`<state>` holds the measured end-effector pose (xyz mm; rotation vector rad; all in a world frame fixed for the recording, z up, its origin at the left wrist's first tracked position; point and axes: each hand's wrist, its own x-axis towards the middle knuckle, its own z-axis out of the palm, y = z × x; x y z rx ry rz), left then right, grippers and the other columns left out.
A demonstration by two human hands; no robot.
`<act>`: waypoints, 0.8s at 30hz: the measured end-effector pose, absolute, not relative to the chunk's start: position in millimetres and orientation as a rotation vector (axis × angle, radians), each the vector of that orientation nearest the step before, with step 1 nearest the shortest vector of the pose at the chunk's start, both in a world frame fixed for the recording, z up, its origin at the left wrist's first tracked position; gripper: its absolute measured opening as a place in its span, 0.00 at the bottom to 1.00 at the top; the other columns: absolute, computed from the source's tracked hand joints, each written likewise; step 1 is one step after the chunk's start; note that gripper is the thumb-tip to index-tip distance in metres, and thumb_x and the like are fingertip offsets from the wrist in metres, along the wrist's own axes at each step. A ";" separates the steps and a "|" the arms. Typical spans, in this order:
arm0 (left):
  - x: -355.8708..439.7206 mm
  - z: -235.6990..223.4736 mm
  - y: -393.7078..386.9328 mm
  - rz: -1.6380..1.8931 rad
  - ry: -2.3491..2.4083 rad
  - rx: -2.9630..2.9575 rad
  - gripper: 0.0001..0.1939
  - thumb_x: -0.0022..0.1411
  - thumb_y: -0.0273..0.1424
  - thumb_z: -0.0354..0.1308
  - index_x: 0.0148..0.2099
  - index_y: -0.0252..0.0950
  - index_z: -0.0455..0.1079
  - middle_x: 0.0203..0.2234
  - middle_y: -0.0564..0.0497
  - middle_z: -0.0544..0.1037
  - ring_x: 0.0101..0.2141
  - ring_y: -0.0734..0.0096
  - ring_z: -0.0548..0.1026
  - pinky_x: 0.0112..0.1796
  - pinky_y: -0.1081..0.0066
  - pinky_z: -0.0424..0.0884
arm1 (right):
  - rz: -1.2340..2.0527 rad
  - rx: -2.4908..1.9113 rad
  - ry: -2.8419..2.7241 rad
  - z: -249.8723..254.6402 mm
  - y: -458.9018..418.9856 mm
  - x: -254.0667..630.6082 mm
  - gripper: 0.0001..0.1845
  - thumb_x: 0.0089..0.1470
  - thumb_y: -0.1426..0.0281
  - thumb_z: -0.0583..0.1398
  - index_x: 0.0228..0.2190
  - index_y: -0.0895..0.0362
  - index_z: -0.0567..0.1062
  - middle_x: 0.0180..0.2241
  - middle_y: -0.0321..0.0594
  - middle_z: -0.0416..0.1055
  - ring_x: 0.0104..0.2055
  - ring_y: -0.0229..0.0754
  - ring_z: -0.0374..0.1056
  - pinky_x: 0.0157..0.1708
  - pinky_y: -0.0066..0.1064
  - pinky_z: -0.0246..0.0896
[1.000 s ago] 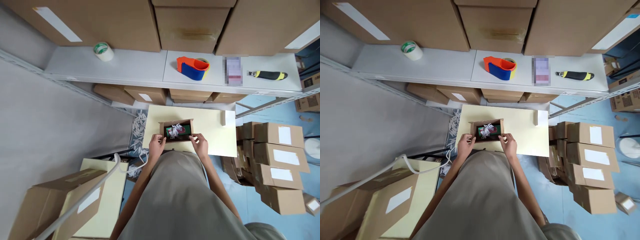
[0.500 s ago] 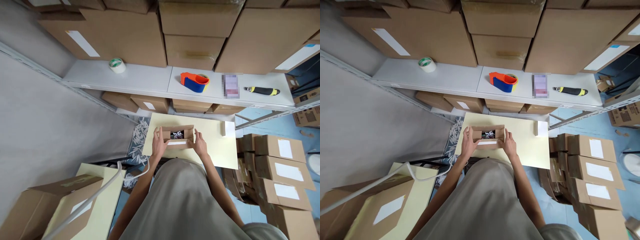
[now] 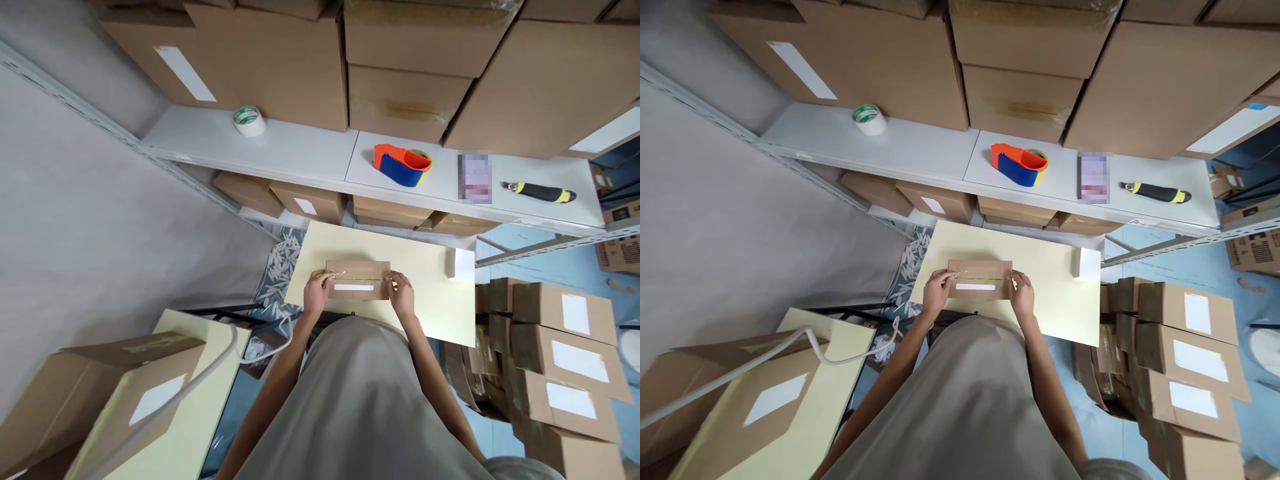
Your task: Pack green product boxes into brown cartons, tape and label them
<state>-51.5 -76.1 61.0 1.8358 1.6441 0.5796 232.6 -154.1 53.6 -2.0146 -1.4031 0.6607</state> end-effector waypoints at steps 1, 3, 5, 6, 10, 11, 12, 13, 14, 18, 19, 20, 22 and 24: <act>-51.5 60.2 -74.3 0.598 1.647 1.810 0.13 0.77 0.30 0.57 0.51 0.43 0.84 0.53 0.44 0.83 0.54 0.57 0.83 0.56 0.60 0.80 | 0.679 -2.022 -1.368 52.6 -152.5 233.4 0.22 0.75 0.60 0.52 0.49 0.56 0.83 0.59 0.53 0.80 0.49 0.49 0.80 0.48 0.40 0.77; -50.1 59.5 -71.3 0.626 1.658 1.774 0.11 0.75 0.30 0.59 0.50 0.43 0.84 0.52 0.45 0.84 0.53 0.58 0.83 0.54 0.62 0.80 | 0.715 -2.073 -1.319 51.5 -149.0 234.3 0.21 0.74 0.60 0.54 0.52 0.56 0.82 0.56 0.51 0.83 0.42 0.47 0.82 0.45 0.38 0.76; -46.2 59.4 -69.7 0.630 1.688 1.759 0.10 0.75 0.30 0.60 0.49 0.43 0.83 0.51 0.45 0.84 0.52 0.58 0.83 0.52 0.63 0.79 | 0.727 -2.165 -1.296 51.5 -146.0 232.5 0.20 0.74 0.61 0.55 0.57 0.57 0.79 0.53 0.50 0.85 0.41 0.48 0.83 0.44 0.37 0.74; -43.5 59.4 -69.3 0.618 1.717 1.761 0.10 0.75 0.29 0.60 0.49 0.43 0.83 0.51 0.45 0.84 0.51 0.58 0.83 0.51 0.63 0.79 | 0.723 -2.217 -1.298 52.1 -144.7 230.4 0.20 0.75 0.62 0.55 0.58 0.57 0.78 0.51 0.50 0.86 0.42 0.49 0.83 0.43 0.37 0.73; -32.4 61.2 -67.7 0.481 1.831 1.821 0.09 0.75 0.28 0.59 0.50 0.42 0.81 0.52 0.43 0.83 0.47 0.57 0.83 0.46 0.64 0.76 | 0.671 -2.430 -1.470 58.7 -138.5 220.3 0.18 0.77 0.67 0.52 0.56 0.58 0.79 0.43 0.52 0.87 0.42 0.52 0.84 0.41 0.35 0.68; -31.1 62.0 -66.8 0.445 1.837 1.844 0.10 0.75 0.28 0.59 0.50 0.41 0.81 0.52 0.43 0.82 0.45 0.57 0.83 0.45 0.65 0.76 | 0.663 -2.462 -1.543 61.3 -136.5 218.7 0.18 0.78 0.69 0.52 0.55 0.58 0.79 0.42 0.53 0.86 0.41 0.52 0.84 0.40 0.35 0.67; -30.6 62.8 -65.7 0.419 1.831 1.866 0.10 0.75 0.28 0.59 0.50 0.41 0.81 0.52 0.43 0.82 0.45 0.57 0.83 0.44 0.65 0.75 | 0.659 -2.480 -1.618 64.1 -134.5 217.8 0.17 0.78 0.70 0.52 0.54 0.58 0.79 0.42 0.55 0.86 0.41 0.53 0.84 0.39 0.35 0.67; -31.2 63.6 -64.6 0.405 1.818 1.884 0.09 0.75 0.28 0.59 0.50 0.41 0.81 0.52 0.43 0.82 0.44 0.58 0.83 0.43 0.66 0.75 | 0.656 -2.487 -1.687 67.0 -132.8 217.4 0.17 0.77 0.72 0.52 0.54 0.59 0.79 0.42 0.56 0.86 0.42 0.53 0.84 0.38 0.35 0.66; -32.5 64.3 -63.5 0.400 1.803 1.897 0.09 0.75 0.28 0.59 0.50 0.42 0.81 0.51 0.44 0.82 0.44 0.58 0.83 0.43 0.66 0.75 | 0.654 -2.489 -1.743 69.8 -131.4 217.4 0.17 0.77 0.73 0.52 0.54 0.59 0.79 0.43 0.58 0.86 0.42 0.53 0.84 0.38 0.35 0.67; -39.9 64.4 -58.7 0.385 1.755 1.936 0.09 0.74 0.27 0.58 0.49 0.41 0.80 0.50 0.43 0.81 0.45 0.58 0.83 0.46 0.65 0.76 | 0.667 -2.510 -1.848 80.7 -128.8 218.8 0.17 0.76 0.75 0.53 0.55 0.60 0.79 0.44 0.60 0.86 0.44 0.54 0.85 0.39 0.36 0.69; -40.7 64.2 -56.7 0.359 1.752 1.951 0.10 0.74 0.26 0.58 0.49 0.41 0.80 0.49 0.43 0.81 0.44 0.57 0.83 0.46 0.65 0.76 | 0.680 -2.515 -1.871 83.8 -127.6 219.7 0.17 0.76 0.75 0.53 0.55 0.60 0.80 0.45 0.60 0.86 0.44 0.54 0.85 0.40 0.36 0.70; -40.4 64.3 -54.2 0.321 1.751 1.974 0.10 0.72 0.25 0.58 0.48 0.40 0.80 0.48 0.42 0.81 0.44 0.57 0.83 0.47 0.63 0.77 | 0.699 -2.517 -1.902 87.7 -125.3 221.3 0.17 0.76 0.74 0.53 0.54 0.61 0.81 0.45 0.61 0.85 0.45 0.55 0.85 0.40 0.37 0.70; -36.1 67.4 -46.6 0.239 1.761 2.052 0.09 0.69 0.23 0.60 0.44 0.40 0.81 0.48 0.39 0.81 0.47 0.52 0.83 0.50 0.58 0.78 | 0.726 -2.509 -1.965 99.2 -115.7 227.5 0.15 0.75 0.73 0.56 0.49 0.61 0.84 0.44 0.62 0.85 0.45 0.55 0.85 0.42 0.37 0.72; -25.8 76.3 -35.4 0.225 1.765 2.165 0.08 0.65 0.22 0.64 0.43 0.38 0.81 0.53 0.34 0.81 0.56 0.43 0.80 0.56 0.51 0.77 | 0.715 -2.488 -2.007 118.6 -98.4 238.1 0.13 0.73 0.70 0.60 0.44 0.59 0.86 0.43 0.60 0.85 0.47 0.55 0.84 0.43 0.36 0.72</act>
